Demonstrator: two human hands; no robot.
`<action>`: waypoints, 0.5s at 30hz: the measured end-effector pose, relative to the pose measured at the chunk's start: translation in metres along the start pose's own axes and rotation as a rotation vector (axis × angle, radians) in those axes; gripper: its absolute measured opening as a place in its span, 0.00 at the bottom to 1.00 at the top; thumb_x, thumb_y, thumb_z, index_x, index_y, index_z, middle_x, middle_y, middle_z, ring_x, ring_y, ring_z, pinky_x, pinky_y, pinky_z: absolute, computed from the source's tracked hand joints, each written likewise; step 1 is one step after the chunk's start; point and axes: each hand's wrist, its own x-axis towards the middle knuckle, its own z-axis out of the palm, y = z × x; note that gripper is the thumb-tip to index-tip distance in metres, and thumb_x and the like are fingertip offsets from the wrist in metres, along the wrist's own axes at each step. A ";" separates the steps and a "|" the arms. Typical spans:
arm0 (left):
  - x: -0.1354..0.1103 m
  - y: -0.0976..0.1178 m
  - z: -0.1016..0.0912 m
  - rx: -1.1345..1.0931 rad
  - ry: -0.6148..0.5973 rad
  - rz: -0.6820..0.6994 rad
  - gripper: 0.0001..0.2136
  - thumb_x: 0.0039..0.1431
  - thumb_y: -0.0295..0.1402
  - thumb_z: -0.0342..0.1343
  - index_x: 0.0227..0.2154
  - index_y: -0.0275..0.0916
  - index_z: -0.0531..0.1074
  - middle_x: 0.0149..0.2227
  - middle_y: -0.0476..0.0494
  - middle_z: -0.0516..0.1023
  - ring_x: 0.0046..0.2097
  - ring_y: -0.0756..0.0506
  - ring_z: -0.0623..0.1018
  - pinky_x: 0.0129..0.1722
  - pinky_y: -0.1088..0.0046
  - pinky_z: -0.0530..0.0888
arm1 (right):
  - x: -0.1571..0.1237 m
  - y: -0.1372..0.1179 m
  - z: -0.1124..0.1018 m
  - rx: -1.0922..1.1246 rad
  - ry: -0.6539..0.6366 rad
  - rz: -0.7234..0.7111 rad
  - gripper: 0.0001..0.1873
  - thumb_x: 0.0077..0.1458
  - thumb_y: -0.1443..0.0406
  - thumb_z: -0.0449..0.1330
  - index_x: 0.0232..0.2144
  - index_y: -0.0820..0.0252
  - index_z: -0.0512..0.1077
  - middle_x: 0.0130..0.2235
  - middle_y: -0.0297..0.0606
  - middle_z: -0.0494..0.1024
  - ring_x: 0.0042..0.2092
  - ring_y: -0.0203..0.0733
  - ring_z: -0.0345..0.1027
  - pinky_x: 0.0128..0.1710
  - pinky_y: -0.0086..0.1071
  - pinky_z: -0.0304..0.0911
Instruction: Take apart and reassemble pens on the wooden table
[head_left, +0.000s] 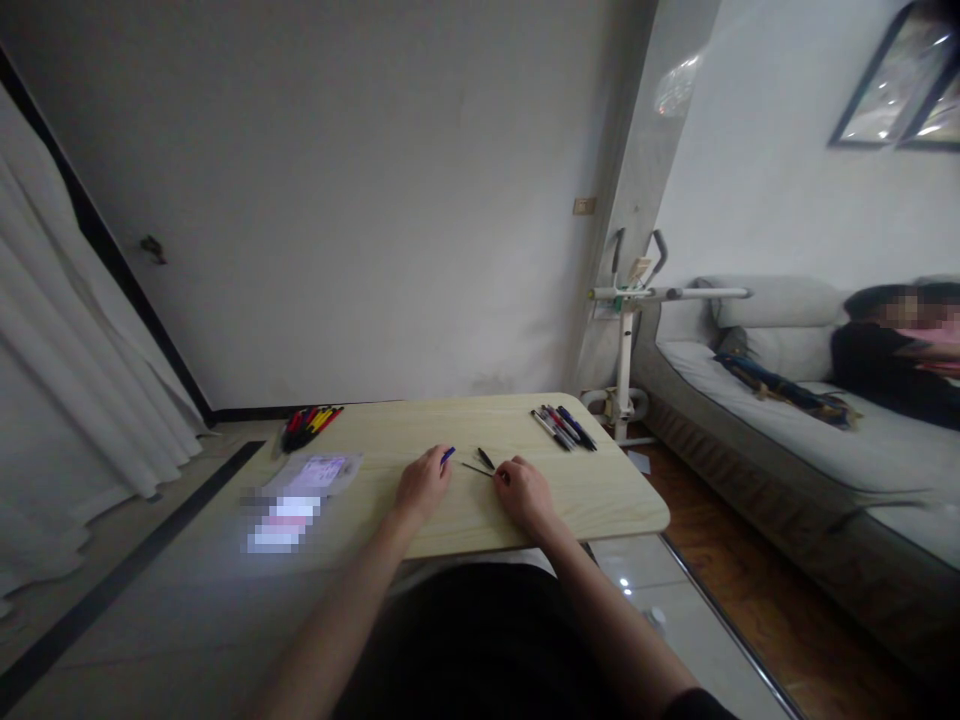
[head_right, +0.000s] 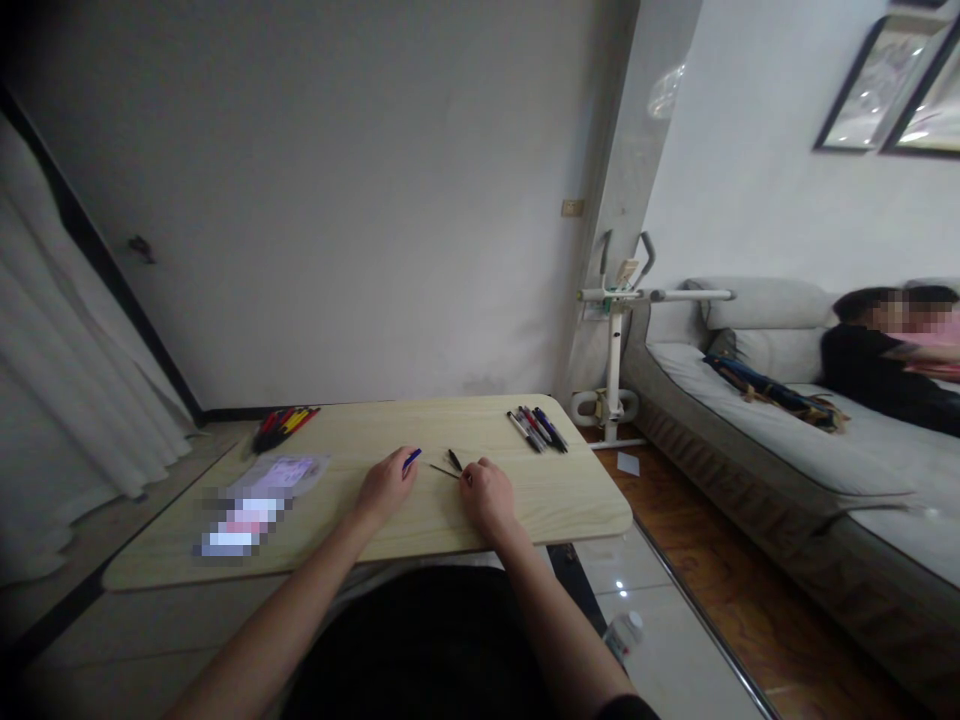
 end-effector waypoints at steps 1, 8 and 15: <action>0.000 0.000 -0.001 0.020 -0.021 -0.015 0.11 0.56 0.30 0.46 0.42 0.40 0.66 0.41 0.43 0.73 0.41 0.47 0.73 0.41 0.73 0.66 | 0.000 -0.001 -0.001 -0.005 -0.015 0.005 0.10 0.53 0.65 0.51 0.28 0.57 0.72 0.31 0.38 0.71 0.32 0.36 0.64 0.30 0.27 0.53; 0.000 0.001 -0.004 0.136 -0.097 -0.084 0.12 0.57 0.34 0.45 0.40 0.41 0.70 0.37 0.43 0.75 0.37 0.46 0.73 0.36 0.73 0.66 | 0.000 -0.002 -0.005 -0.024 -0.062 0.006 0.12 0.55 0.63 0.50 0.30 0.58 0.72 0.33 0.37 0.71 0.34 0.36 0.64 0.33 0.26 0.53; 0.000 0.007 -0.007 0.091 -0.170 -0.066 0.13 0.57 0.37 0.45 0.40 0.43 0.71 0.39 0.43 0.75 0.40 0.46 0.73 0.40 0.73 0.65 | -0.001 -0.003 -0.005 -0.029 -0.066 -0.007 0.12 0.56 0.63 0.49 0.30 0.58 0.72 0.33 0.38 0.71 0.35 0.37 0.64 0.33 0.27 0.52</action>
